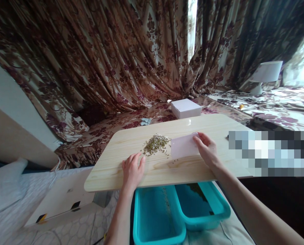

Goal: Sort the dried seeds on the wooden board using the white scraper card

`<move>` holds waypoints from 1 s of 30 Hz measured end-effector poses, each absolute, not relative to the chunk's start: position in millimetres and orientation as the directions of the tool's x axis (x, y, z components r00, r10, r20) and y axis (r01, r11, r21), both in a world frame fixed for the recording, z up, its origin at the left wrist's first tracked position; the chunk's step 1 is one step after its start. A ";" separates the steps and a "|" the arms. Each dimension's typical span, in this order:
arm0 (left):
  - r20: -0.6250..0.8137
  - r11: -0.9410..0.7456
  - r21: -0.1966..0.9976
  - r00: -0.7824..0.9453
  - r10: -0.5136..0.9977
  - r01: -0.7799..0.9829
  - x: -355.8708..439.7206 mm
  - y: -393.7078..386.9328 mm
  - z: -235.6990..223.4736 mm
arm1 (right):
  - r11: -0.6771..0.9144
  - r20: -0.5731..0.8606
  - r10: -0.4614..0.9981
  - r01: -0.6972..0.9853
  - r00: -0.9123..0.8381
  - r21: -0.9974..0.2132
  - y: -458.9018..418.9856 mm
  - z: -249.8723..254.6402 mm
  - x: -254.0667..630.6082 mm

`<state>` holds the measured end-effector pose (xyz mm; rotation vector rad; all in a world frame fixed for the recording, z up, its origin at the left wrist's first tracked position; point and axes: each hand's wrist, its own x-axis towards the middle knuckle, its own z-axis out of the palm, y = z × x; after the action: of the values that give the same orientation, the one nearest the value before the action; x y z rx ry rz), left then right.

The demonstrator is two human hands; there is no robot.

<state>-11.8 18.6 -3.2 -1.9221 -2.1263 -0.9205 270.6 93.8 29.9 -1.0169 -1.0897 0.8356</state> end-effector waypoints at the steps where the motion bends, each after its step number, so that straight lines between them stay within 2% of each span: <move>1: 0.478 0.000 0.347 -0.177 0.860 0.938 -11.9 18.6 -3.2 | 0.326 0.300 0.916 -0.058 0.267 -0.944 94.1 29.6 270.3; 7: 0.479 0.000 0.350 -0.179 0.860 0.937 -12.5 19.0 -4.6 | 0.322 0.296 0.935 -0.114 0.197 -0.940 94.7 30.3 264.3; 18: 0.486 -0.013 0.367 -0.180 0.855 0.930 -12.6 18.2 -5.5 | 0.217 0.236 0.966 -0.167 -0.107 -0.962 105.3 54.5 235.2; 24: 0.470 0.001 0.377 -0.192 0.861 0.926 -11.9 17.7 -3.9 | 0.181 0.208 0.929 -0.114 -0.305 -0.977 94.1 57.6 218.4; 30: 0.473 -0.004 0.378 -0.189 0.860 0.926 -10.8 16.8 -2.4 | 0.218 0.224 0.926 -0.055 -0.303 -0.974 94.4 54.0 223.2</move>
<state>-10.8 16.8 -2.4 -1.9304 -2.1408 -0.9589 223.2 94.4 54.0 -0.8595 -1.5159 1.2648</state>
